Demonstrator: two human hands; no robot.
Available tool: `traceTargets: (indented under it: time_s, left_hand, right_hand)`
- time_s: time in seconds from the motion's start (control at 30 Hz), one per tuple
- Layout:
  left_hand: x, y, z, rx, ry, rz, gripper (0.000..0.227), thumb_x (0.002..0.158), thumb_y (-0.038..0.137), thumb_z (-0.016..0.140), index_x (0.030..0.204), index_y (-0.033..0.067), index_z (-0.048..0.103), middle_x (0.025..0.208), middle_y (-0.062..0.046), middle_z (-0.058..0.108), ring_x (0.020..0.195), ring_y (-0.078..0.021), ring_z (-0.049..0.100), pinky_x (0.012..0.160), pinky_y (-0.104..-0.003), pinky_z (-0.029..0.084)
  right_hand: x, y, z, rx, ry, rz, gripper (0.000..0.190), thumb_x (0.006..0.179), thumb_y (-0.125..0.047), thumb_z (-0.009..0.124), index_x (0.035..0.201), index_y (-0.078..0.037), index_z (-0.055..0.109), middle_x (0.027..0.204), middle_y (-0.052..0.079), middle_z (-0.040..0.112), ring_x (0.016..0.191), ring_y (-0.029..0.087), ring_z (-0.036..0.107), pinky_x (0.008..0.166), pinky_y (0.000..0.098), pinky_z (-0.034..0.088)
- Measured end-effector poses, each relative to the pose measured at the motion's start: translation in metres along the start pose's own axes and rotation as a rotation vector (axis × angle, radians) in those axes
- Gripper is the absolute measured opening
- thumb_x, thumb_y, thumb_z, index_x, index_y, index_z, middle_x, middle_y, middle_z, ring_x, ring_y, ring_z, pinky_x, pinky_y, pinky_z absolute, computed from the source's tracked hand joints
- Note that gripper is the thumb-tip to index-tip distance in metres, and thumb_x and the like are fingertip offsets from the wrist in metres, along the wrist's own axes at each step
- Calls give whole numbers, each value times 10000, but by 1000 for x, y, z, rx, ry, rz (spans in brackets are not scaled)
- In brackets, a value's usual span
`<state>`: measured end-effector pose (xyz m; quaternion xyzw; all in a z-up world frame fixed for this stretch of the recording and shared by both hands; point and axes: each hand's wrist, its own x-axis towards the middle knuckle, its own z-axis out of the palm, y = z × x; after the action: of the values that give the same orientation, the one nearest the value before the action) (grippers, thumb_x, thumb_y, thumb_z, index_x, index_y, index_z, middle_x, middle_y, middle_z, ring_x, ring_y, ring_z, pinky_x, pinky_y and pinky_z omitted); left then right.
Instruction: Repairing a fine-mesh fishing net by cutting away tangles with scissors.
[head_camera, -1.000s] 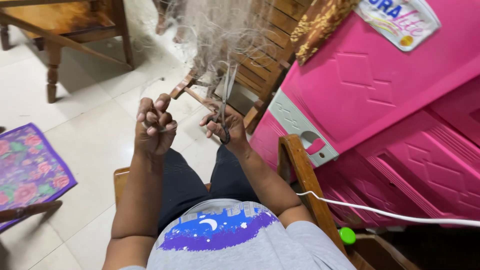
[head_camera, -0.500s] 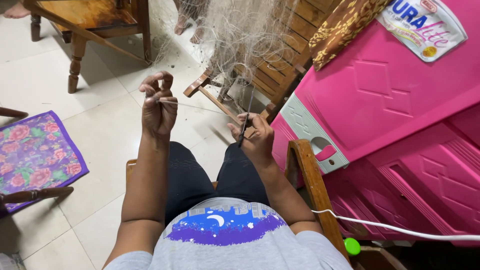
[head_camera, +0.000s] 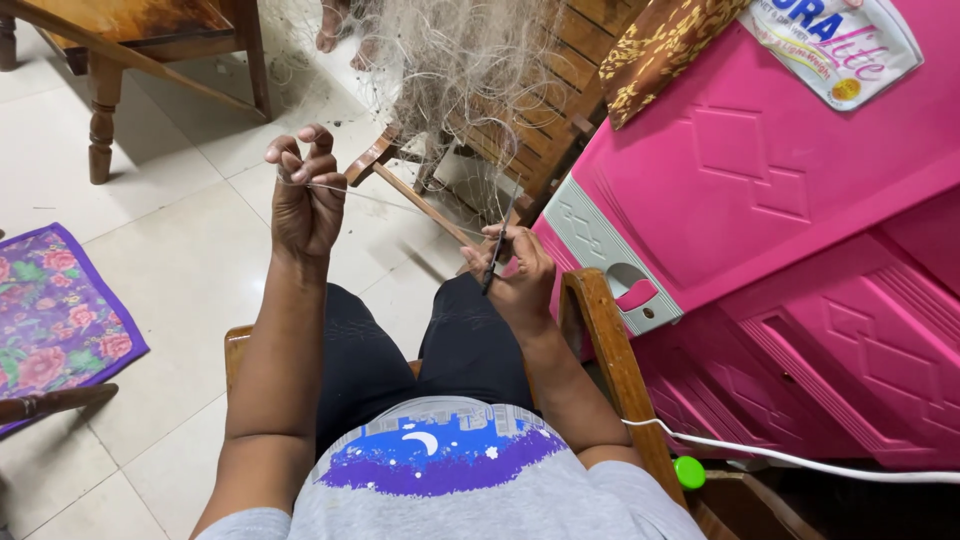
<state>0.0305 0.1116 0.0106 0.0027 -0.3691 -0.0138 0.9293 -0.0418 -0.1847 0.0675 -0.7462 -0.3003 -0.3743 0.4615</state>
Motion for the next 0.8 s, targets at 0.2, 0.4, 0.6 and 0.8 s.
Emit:
traceTargets:
  time_s: [0.2, 0.4, 0.6, 0.8]
  left_hand:
    - [7, -8, -13, 76, 5, 31, 49, 997, 232, 695, 977, 274, 679, 1282, 65, 518, 842, 24, 592, 901, -186, 540]
    - [9, -15, -9, 121, 35, 5, 450, 843, 466, 769, 1198, 256, 590, 1287, 34, 497, 946, -28, 542, 934, -213, 496]
    - [16, -32, 29, 250, 34, -59, 896, 677, 704, 764, 1382, 192, 557, 1544, -144, 485, 1368, -235, 550, 1150, -438, 507]
    - [15, -38, 67, 200, -25, -109, 972, 665, 710, 785, 1420, 152, 534, 1636, -165, 401, 1517, -287, 423, 1153, -462, 499]
  right_hand:
    - [-2, 6, 0, 25, -21, 36, 269, 788, -149, 910, 978, -68, 738, 719, 65, 678, 609, 199, 694, 625, 296, 560]
    - [0, 4, 1, 65, -62, 90, 270, 781, -96, 909, 974, -40, 728, 754, 95, 718, 590, 203, 705, 611, 312, 562]
    - [1, 10, 8, 91, -72, 142, 295, 763, -118, 929, 991, -72, 747, 796, 77, 738, 618, 184, 720, 622, 286, 562]
    - [-4, 13, 11, 106, -79, 177, 319, 756, -121, 936, 1007, -71, 746, 807, 82, 739, 629, 193, 726, 636, 290, 566]
